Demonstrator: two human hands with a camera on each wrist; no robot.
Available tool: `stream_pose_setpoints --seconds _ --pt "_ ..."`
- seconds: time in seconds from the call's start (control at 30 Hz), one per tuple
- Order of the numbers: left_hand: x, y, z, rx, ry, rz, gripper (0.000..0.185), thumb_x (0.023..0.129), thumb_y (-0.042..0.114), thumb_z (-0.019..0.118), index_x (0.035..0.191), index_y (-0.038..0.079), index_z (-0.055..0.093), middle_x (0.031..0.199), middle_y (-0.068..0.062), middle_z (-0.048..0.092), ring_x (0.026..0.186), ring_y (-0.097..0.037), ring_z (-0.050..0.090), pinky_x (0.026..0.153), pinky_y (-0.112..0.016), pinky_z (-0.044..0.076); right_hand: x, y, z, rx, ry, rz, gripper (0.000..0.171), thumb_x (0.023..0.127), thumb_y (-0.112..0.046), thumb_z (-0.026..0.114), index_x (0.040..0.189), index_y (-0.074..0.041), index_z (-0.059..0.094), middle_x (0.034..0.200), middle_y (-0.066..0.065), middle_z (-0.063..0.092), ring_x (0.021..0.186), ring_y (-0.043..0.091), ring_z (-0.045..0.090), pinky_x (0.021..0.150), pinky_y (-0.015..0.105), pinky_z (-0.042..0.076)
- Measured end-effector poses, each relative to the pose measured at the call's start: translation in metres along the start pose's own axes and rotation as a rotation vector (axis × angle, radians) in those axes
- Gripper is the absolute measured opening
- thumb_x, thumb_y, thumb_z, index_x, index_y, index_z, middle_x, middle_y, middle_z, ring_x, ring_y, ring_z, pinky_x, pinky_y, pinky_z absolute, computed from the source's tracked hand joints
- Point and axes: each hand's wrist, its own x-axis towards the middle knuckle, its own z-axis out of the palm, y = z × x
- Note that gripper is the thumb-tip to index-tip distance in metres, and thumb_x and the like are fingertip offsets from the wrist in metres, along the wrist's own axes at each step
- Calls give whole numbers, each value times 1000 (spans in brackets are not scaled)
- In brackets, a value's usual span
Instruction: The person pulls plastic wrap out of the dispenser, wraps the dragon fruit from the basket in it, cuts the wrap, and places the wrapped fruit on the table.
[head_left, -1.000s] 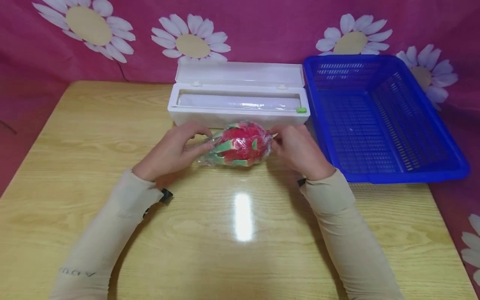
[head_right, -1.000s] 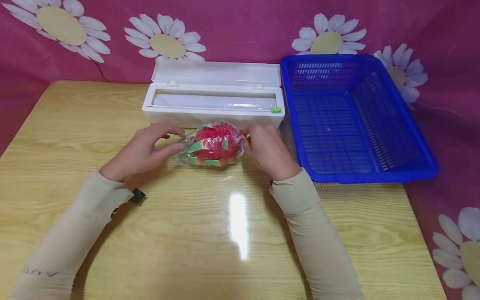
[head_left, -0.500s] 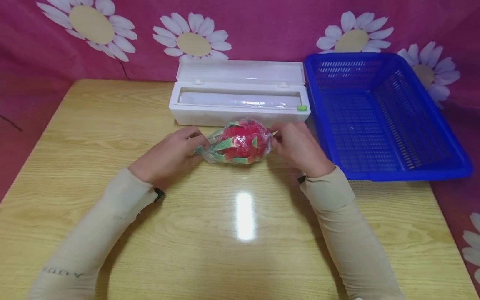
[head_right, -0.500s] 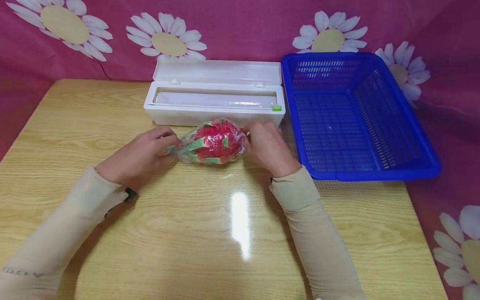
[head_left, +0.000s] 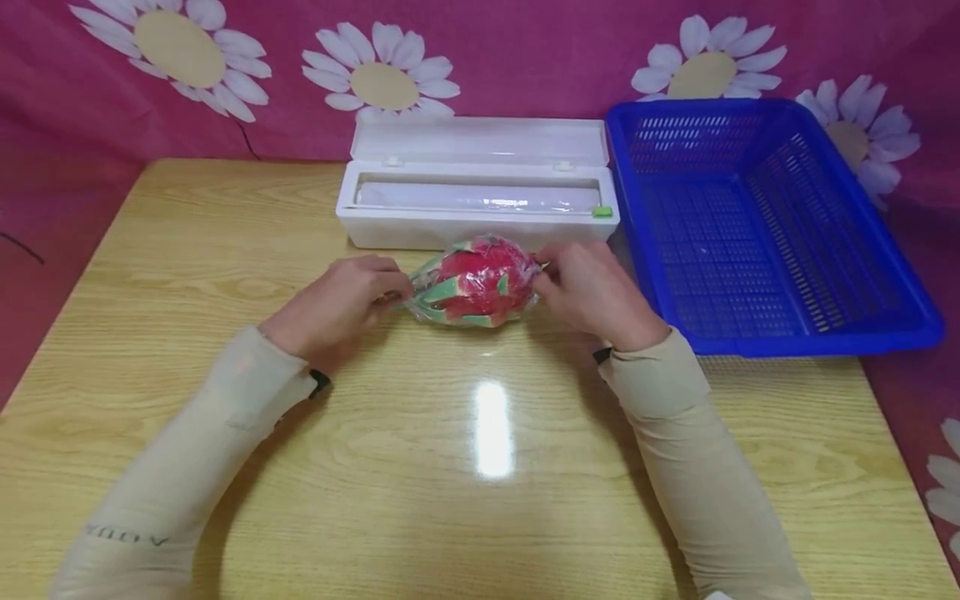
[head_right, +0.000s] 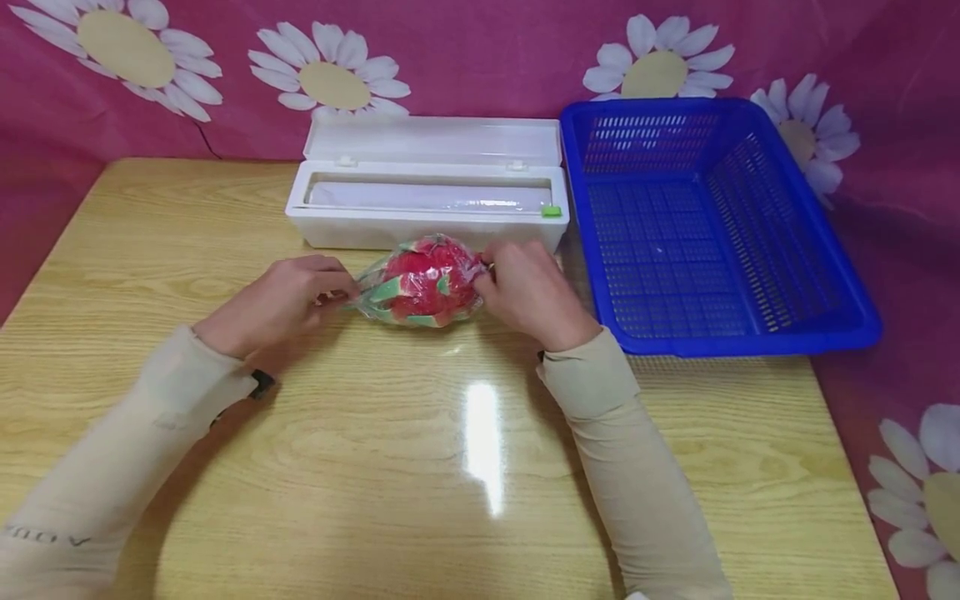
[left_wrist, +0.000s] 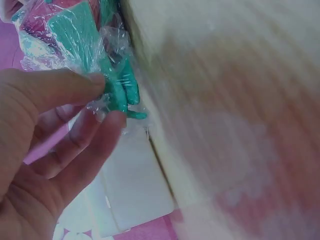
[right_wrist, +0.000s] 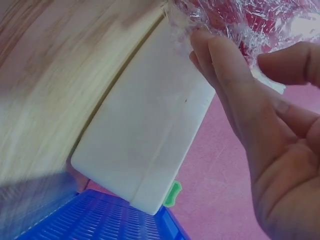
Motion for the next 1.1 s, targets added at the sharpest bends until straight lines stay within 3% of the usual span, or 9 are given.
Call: stream_pose_setpoints --seconds 0.2,0.4,0.5,0.6,0.7,0.83,0.97,1.1 --pt "1 -1 5 -24 -48 -24 13 91 14 75 102 11 68 105 -5 64 95 -21 61 88 -38 57 -2 0 -3 42 -33 2 24 92 -19 62 100 -8 81 80 7 79 70 18 67 61 30 47" --pt "-1 0 2 -32 -74 -62 29 93 34 77 114 16 69 109 -4 68 94 -18 63 88 -38 60 -2 0 -4 40 -63 0 24 97 -18 57 97 -9 79 66 4 67 62 17 56 56 30 41" --pt "-2 -1 1 -28 -59 -25 27 96 27 74 121 17 69 113 -5 71 98 -19 67 91 -40 61 -1 -1 -3 19 -72 17 21 98 -14 57 95 -7 76 67 4 64 61 18 54 56 30 40" --pt "-3 -2 1 -5 -27 58 27 96 16 73 124 17 69 114 -6 73 100 -20 69 92 -40 61 -1 -1 -3 5 -81 48 18 98 -13 58 96 -6 75 73 6 66 65 20 56 58 30 41" --pt "-3 -3 1 27 6 130 29 95 10 74 122 18 68 109 -4 74 95 -17 70 88 -37 62 -2 -2 -3 6 -84 59 18 98 -11 58 99 -5 75 77 8 68 68 21 57 59 29 42" --pt "-3 -3 1 54 19 170 29 93 7 74 118 20 66 102 -1 73 89 -15 68 83 -35 61 -2 -2 -5 6 -83 57 20 98 -10 58 103 -5 76 79 9 69 69 21 57 61 29 42" --pt "-5 -3 0 64 1 161 29 92 6 76 115 22 72 108 -3 73 97 -18 69 87 -38 62 -2 -3 -5 0 -88 50 22 98 -9 57 108 -4 77 82 9 71 72 21 58 63 29 42" --pt "-6 -2 -2 12 -28 101 26 92 8 77 115 20 78 117 -4 73 106 -21 70 97 -42 61 -2 -2 -5 4 -89 52 23 98 -9 58 109 -3 77 83 10 71 73 22 58 64 30 43"
